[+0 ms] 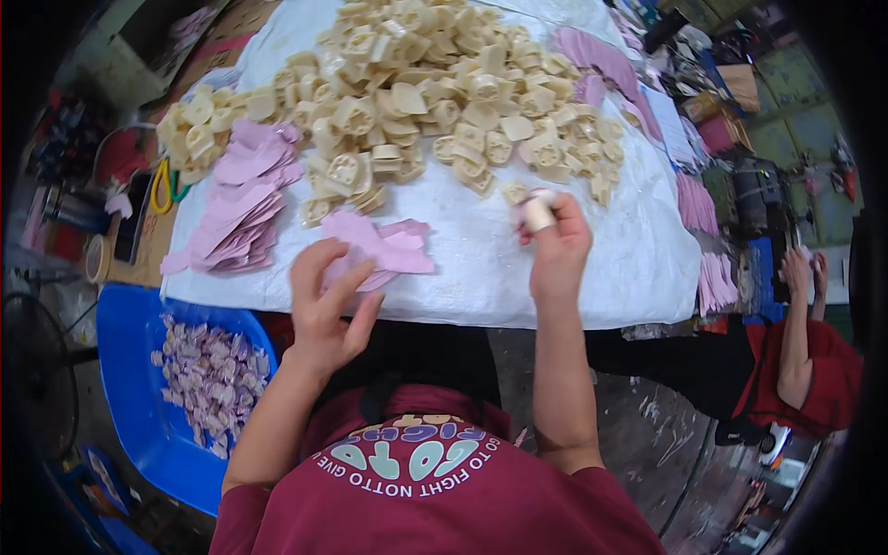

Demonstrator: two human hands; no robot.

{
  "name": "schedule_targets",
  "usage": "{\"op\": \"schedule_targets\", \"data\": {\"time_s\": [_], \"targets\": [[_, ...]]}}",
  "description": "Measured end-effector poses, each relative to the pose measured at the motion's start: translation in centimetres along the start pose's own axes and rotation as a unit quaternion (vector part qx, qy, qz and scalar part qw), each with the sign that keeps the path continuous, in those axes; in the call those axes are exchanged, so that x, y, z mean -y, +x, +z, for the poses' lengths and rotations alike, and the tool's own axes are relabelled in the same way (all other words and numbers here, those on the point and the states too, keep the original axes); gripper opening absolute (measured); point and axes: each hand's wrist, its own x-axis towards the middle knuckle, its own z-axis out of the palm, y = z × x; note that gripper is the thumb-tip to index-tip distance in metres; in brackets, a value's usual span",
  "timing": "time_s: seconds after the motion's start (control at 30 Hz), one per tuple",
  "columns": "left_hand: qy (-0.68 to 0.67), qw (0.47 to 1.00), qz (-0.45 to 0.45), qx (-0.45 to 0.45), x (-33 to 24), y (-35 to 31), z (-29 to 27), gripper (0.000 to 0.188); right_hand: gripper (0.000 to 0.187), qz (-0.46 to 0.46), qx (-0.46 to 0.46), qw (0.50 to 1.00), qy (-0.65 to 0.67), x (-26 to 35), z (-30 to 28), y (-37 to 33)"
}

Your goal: The person repeatedly picks up small beige plastic clips and pink paper sheets from a table, wraps each clip in a sheet, and places the wrapped item into a blue bin. The process is continuous and repetitive throughout the clip.

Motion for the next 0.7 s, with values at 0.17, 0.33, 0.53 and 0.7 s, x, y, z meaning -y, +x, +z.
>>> {"op": "schedule_targets", "data": {"time_s": [0.17, 0.33, 0.53, 0.7], "targets": [[-0.358, 0.885, -0.288, 0.073, -2.8, 3.4, 0.3, 0.030, 0.022, -0.272, 0.267, 0.889, -0.254, 1.6, 4.0, -4.2], [-0.534, 0.720, -0.442, 0.031, -1.3, 3.9, -0.2, 0.029, 0.030, -0.269, 0.060, 0.900, -0.337, 0.9, -0.7, -1.3], [-0.691, 0.583, -0.424, -0.059, -2.1, 6.9, 0.6, 0.037, 0.036, -0.145, 0.130, 0.887, -0.418, -0.4, -6.4, 1.5], [-0.615, 0.710, -0.333, -0.081, -3.4, 9.1, 4.1, 0.042, 0.043, -0.034, 0.044, 0.955, -0.290, -1.2, -3.8, -1.2]]}}
